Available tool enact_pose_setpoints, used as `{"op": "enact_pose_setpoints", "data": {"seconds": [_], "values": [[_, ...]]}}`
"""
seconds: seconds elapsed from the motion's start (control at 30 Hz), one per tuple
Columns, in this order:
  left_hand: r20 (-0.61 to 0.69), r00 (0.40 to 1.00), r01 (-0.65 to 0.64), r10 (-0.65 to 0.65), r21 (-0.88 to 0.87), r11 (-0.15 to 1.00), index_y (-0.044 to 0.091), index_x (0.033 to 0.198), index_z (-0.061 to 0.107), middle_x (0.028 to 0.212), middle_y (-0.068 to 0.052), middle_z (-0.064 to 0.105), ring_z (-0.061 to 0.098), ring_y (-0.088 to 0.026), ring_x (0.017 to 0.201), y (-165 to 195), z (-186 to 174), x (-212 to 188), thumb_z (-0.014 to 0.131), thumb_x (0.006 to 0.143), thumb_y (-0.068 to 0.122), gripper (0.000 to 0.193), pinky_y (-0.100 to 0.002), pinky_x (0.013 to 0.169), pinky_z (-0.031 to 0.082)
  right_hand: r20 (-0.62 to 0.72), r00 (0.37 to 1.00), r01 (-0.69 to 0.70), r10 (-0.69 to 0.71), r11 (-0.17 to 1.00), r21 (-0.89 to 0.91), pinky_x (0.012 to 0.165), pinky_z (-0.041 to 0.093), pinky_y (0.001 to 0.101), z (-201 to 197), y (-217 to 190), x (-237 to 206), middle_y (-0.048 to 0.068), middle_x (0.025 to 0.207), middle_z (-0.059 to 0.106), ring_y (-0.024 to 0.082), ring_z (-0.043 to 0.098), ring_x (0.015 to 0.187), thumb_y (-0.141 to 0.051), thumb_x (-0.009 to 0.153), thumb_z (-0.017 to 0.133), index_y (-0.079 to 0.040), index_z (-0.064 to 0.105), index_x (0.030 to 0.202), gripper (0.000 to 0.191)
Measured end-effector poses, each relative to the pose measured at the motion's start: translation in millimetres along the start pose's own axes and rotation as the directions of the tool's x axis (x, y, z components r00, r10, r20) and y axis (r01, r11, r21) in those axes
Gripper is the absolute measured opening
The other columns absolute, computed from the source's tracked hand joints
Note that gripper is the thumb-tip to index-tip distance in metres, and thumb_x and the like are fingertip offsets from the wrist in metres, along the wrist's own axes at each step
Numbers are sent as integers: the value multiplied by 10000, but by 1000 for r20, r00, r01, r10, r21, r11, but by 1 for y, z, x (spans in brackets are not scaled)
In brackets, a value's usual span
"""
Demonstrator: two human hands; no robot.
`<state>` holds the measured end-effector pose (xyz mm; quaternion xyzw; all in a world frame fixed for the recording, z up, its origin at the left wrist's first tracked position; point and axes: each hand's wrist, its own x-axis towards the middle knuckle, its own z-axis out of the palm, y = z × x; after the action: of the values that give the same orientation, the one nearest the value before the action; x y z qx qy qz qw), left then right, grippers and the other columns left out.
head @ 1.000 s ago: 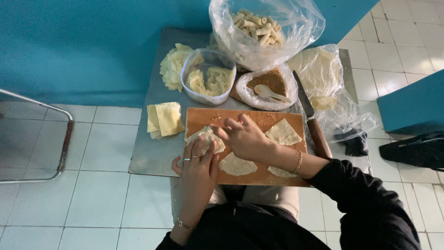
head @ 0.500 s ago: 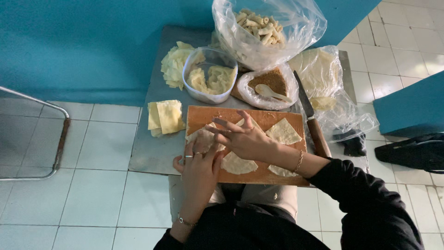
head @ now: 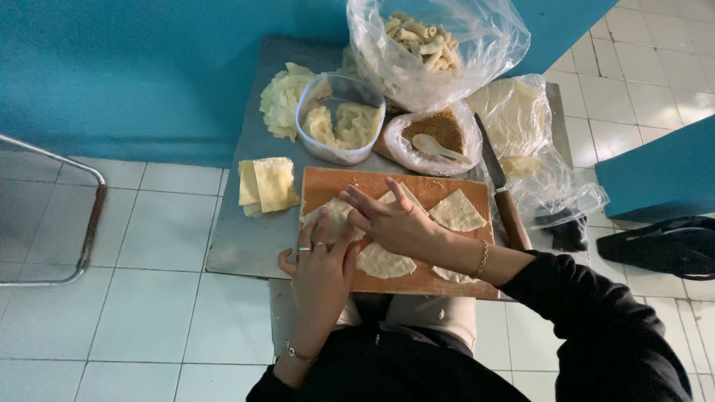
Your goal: The person sits on the floor with a cutting board on their lap, tears dough sheets into triangular pieces, spoons brown filling from a container onto each triangle, and folds the dough over the filling, repeating the cycle for several pieces.
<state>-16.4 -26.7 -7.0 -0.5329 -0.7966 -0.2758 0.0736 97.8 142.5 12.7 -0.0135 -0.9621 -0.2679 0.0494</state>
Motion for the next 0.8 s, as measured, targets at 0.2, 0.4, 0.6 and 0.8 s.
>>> {"op": "enact_pose_setpoints", "data": {"seconds": [0.2, 0.4, 0.6, 0.8], "values": [[-28, 1000, -14, 14, 15, 1000, 316, 1370, 648, 1505, -80, 518, 481, -253, 1341, 1, -1, 2, 630, 962, 407, 418, -552, 991, 281, 45, 956, -292, 291, 918, 270, 1051, 200, 728, -24, 32, -9, -34, 1264, 583, 147, 325, 1511, -96, 919, 556, -111, 532, 1495, 577], [-104, 989, -125, 107, -190, 974, 231, 1222, 735, 1377, -43, 629, 559, -259, 1298, -4, -3, -6, 701, 931, 268, 295, -494, 1022, 340, 290, 890, -356, 351, 140, 924, 1084, 353, 471, -34, 30, -46, 67, 1429, 675, 283, 503, 1296, 53, 833, 458, -30, 345, 1205, 397], [-50, 937, -331, 345, -442, 834, 139, 1251, 724, 1370, -54, 632, 572, -273, 1284, 6, -6, -25, 740, 930, 218, 332, -464, 1046, 402, 300, 888, -310, 348, -27, 950, 1148, 288, 454, -41, 2, -80, 97, 1529, 638, 318, 528, 1351, 75, 862, 442, -38, 339, 1174, 348], [-12, 918, -386, 396, -246, 889, 153, 1234, 721, 1354, -37, 631, 572, -213, 1253, 12, -10, -27, 720, 901, 275, 354, -500, 985, 329, 255, 913, -407, 317, 677, 613, 1061, 257, 666, -53, -32, -77, 4, 1449, 495, 214, 422, 1413, -68, 763, 617, -50, 444, 1502, 759]]}}
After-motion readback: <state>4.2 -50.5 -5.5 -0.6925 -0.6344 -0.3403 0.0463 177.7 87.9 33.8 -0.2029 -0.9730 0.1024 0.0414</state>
